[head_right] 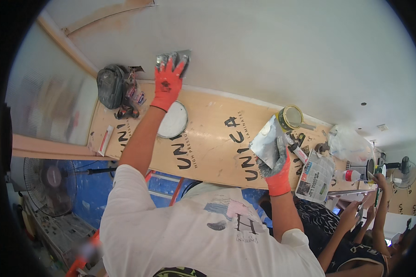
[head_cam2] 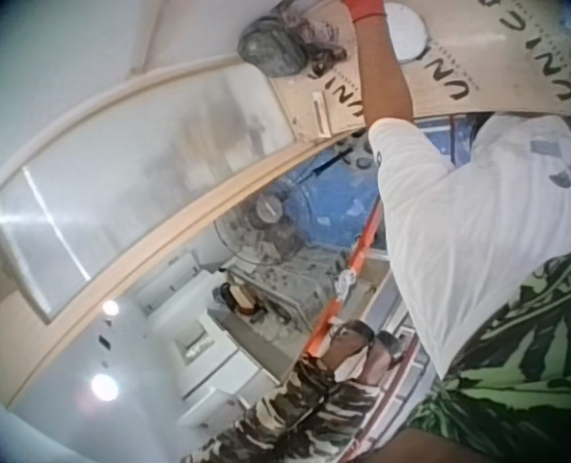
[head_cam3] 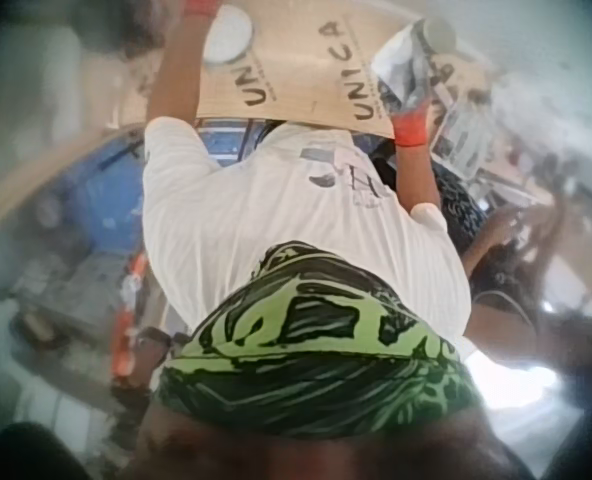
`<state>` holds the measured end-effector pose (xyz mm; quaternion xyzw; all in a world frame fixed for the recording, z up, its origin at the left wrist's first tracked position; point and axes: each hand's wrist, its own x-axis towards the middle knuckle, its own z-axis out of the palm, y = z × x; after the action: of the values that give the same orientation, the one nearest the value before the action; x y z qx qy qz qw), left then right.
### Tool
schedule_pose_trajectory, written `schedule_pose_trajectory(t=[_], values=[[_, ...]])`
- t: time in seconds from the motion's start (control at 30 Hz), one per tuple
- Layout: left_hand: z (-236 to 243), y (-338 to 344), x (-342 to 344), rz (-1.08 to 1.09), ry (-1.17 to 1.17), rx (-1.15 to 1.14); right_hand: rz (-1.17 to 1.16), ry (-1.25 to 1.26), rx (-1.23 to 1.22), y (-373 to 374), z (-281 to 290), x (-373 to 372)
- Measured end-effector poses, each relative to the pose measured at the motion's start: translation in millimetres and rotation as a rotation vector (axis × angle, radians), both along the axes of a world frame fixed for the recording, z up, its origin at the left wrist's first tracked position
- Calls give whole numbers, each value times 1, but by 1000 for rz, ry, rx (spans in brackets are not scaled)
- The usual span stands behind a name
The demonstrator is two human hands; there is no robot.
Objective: The person applies plaster compound to a wall using a putty knife and a hawk. They scoop compound from a container onto the hawk, then spread and smooth the material over a wall seam.
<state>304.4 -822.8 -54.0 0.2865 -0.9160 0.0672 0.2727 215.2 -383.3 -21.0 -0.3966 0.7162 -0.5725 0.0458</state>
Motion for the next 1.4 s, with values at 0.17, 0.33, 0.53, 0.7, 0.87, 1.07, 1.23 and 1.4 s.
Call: schedule_pose_trajectory(t=[0.17,0.33,0.53,0.7,0.87,1.07,1.23,1.4], values=[[-61,27,-10,-32,97,252,-58,451,147,-6,-9,-13],[-50,110,8,-437,772,1435,100,-812,-330,-31,32,-11],[20,210,50,-566,1120,2676,401,691,270,-64,118,26],[47,226,73,-726,987,2544,455,859,645,-54,133,29],[65,218,74,-502,1004,2551,392,940,716,-45,135,19],[99,119,63,-805,1375,1502,278,319,711,7,50,-15],[215,34,47,-1,744,547,282,438,534,62,-99,-52],[242,17,28,51,701,317,226,197,553,95,-168,-47]])
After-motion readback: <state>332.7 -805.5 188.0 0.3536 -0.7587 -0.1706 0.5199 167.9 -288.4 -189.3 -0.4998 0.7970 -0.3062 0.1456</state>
